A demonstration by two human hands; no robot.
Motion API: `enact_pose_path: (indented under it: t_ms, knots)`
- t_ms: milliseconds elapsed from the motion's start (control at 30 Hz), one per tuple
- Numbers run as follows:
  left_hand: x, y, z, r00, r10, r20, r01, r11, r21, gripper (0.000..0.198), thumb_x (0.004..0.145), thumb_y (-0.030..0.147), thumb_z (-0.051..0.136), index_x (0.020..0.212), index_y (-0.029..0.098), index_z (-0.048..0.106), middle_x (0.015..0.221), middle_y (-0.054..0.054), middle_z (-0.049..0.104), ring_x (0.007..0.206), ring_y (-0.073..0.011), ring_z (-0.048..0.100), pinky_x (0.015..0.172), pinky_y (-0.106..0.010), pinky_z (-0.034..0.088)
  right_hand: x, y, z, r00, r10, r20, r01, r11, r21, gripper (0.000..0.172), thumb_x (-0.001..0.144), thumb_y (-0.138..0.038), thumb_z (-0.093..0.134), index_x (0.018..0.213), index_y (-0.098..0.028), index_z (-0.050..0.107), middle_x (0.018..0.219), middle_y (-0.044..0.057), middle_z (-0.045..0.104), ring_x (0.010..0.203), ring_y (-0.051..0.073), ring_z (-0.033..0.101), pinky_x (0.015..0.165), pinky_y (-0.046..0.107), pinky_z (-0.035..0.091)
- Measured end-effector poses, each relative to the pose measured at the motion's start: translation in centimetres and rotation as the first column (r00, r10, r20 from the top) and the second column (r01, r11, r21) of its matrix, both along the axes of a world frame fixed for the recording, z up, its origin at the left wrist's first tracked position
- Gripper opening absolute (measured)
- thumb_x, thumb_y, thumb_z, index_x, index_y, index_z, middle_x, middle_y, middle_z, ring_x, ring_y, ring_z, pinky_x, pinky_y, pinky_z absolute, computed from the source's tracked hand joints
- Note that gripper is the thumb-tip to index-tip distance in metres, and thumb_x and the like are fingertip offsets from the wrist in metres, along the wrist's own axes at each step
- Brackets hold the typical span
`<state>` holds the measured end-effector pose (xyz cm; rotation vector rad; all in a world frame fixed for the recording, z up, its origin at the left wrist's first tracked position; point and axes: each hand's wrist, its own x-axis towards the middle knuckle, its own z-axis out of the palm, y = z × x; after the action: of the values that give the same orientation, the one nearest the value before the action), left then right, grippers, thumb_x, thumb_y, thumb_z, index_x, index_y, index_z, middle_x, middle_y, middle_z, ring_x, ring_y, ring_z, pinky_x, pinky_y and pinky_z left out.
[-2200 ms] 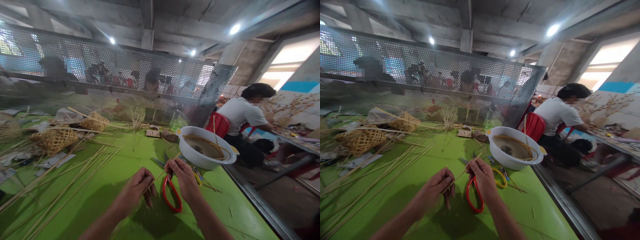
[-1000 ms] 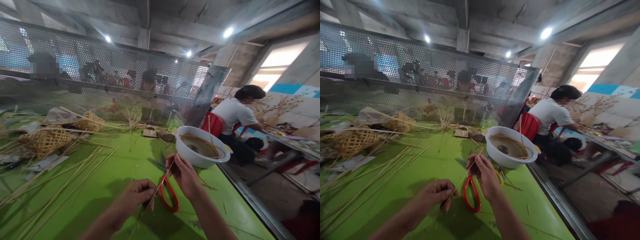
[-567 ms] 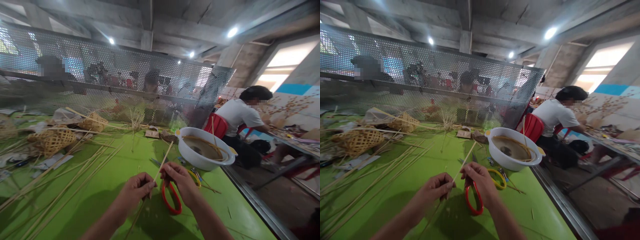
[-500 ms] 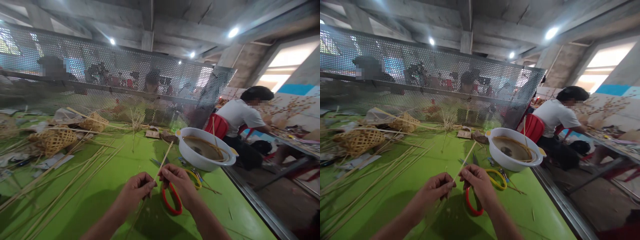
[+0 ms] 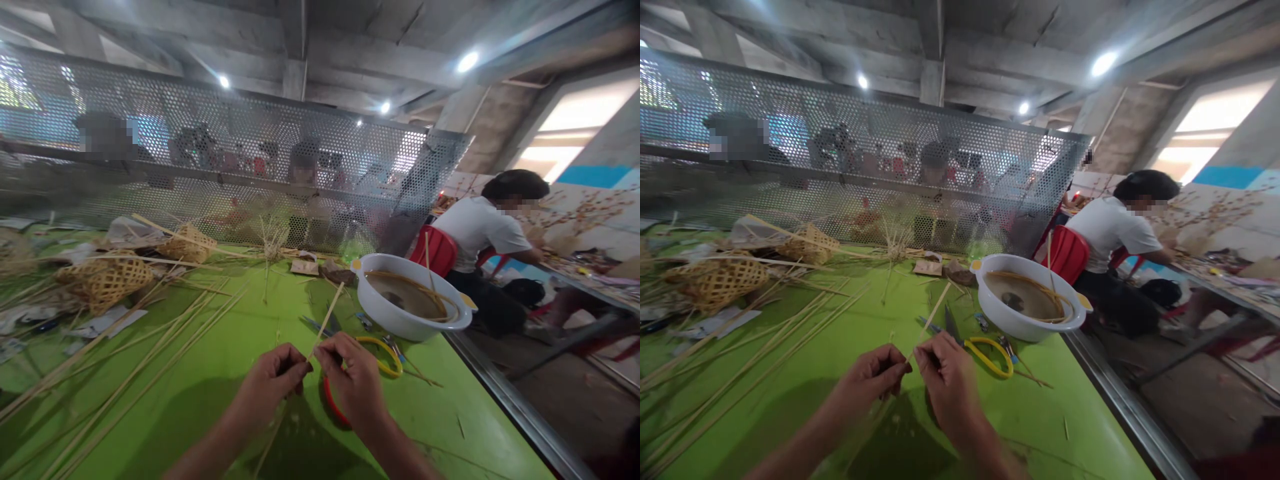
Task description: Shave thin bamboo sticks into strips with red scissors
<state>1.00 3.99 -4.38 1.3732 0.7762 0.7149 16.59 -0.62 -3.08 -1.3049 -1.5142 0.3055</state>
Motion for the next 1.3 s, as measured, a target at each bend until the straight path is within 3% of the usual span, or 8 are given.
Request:
enact_pose_path:
  t_ms: [233, 333, 433, 533, 733, 1067, 1200, 1300]
  knots:
    - [-0.3, 0.5, -0.2, 0.998, 0.046, 0.038, -0.044, 0.998, -0.040, 0.027, 0.078, 0.043, 0.062, 0.074, 0.016, 0.059, 0.057, 0.004, 0.053, 0.052, -0.0095, 0.043, 0.052, -0.022, 0.032, 1.3, 0.3, 0.5, 0.998, -0.054, -0.011, 0.053, 0.998, -0.028, 0.019, 0.085, -0.025, 0.054, 0.066, -0.022, 0.053, 0.061, -0.003, 0.050, 0.058, 0.013, 0.047, 0.056, 0.024, 0.036]
    - [-0.6, 0.2, 0.2, 0.998, 0.055, 0.043, -0.052, 0.996, -0.074, 0.025, 0.080, 0.041, 0.061, 0.078, 0.016, 0.061, 0.061, 0.003, 0.054, 0.057, -0.0099, 0.045, 0.055, -0.022, 0.033, 3.3, 0.7, 0.6, 0.985, -0.055, 0.161, 0.077, 0.988, -0.134, 0.008, 0.084, -0.020, 0.052, 0.085, -0.024, 0.060, 0.077, -0.001, 0.060, 0.070, 0.016, 0.056, 0.064, 0.025, 0.039]
    - [-1.0, 0.2, 0.8, 0.995, 0.066, 0.074, -0.058, 0.992, -0.108, 0.019, 0.083, 0.035, 0.057, 0.085, 0.016, 0.063, 0.067, 0.001, 0.055, 0.062, -0.0104, 0.047, 0.059, -0.022, 0.035, 5.5, 0.5, 0.5, 0.871, -0.051, 0.488, 0.226, 0.925, -0.307, 0.039, 0.074, -0.007, 0.050, 0.105, -0.030, 0.060, 0.097, 0.000, 0.061, 0.084, 0.018, 0.059, 0.070, 0.027, 0.038]
    - [-1.3, 0.3, 1.3, 0.990, 0.071, 0.122, -0.057, 0.993, -0.108, 0.018, 0.083, 0.029, 0.056, 0.092, 0.017, 0.064, 0.072, 0.000, 0.056, 0.064, -0.0104, 0.046, 0.059, -0.022, 0.035, 6.9, 0.0, 0.2, 0.708, -0.006, 0.706, 0.358, 0.865, -0.352, 0.058, 0.062, 0.000, 0.049, 0.111, -0.031, 0.057, 0.104, 0.002, 0.058, 0.093, 0.021, 0.057, 0.074, 0.028, 0.036]
    - [-1.6, 0.8, 1.4, 0.983, 0.112, 0.143, -0.090, 0.984, -0.151, 0.025, 0.081, 0.031, 0.058, 0.102, 0.018, 0.064, 0.073, 0.000, 0.055, 0.063, -0.0104, 0.045, 0.059, -0.022, 0.037, 6.8, 0.6, -1.5, 0.567, -0.046, 0.822, 0.513, 0.801, -0.309, 0.046, 0.066, 0.003, 0.045, 0.102, -0.022, 0.058, 0.093, 0.007, 0.060, 0.082, 0.024, 0.060, 0.063, 0.029, 0.032]
    - [-2.1, 1.7, 0.1, 0.959, 0.170, 0.228, -0.131, 0.975, -0.177, 0.030, 0.081, 0.032, 0.060, 0.107, 0.017, 0.064, 0.076, 0.000, 0.054, 0.063, -0.0099, 0.047, 0.058, -0.022, 0.039, 7.7, 1.9, -1.7, 0.738, -0.260, 0.622, 0.508, 0.821, -0.260, 0.031, 0.069, -0.003, 0.044, 0.093, -0.020, 0.053, 0.094, 0.004, 0.055, 0.066, 0.015, 0.053, 0.057, 0.025, 0.030]
    - [-2.1, 1.9, 0.1, 0.945, 0.203, 0.256, -0.156, 0.969, -0.192, 0.032, 0.080, 0.032, 0.063, 0.108, 0.017, 0.064, 0.073, 0.001, 0.054, 0.060, -0.0085, 0.046, 0.056, -0.020, 0.038, 9.0, 2.1, -1.6, 0.853, -0.233, 0.466, 0.376, 0.895, -0.240, 0.040, 0.066, -0.008, 0.046, 0.104, -0.021, 0.053, 0.082, 0.000, 0.051, 0.072, 0.016, 0.053, 0.064, 0.025, 0.039]
    - [-2.0, 2.1, 0.0, 0.941, 0.204, 0.272, -0.154, 0.969, -0.193, 0.034, 0.079, 0.033, 0.064, 0.109, 0.016, 0.064, 0.071, 0.001, 0.054, 0.058, -0.0079, 0.045, 0.054, -0.019, 0.036, 8.8, 2.1, -1.2, 0.954, -0.100, 0.281, 0.185, 0.938, -0.294, 0.042, 0.072, -0.021, 0.052, 0.114, -0.021, 0.051, 0.074, -0.004, 0.046, 0.066, 0.015, 0.052, 0.059, 0.024, 0.042]
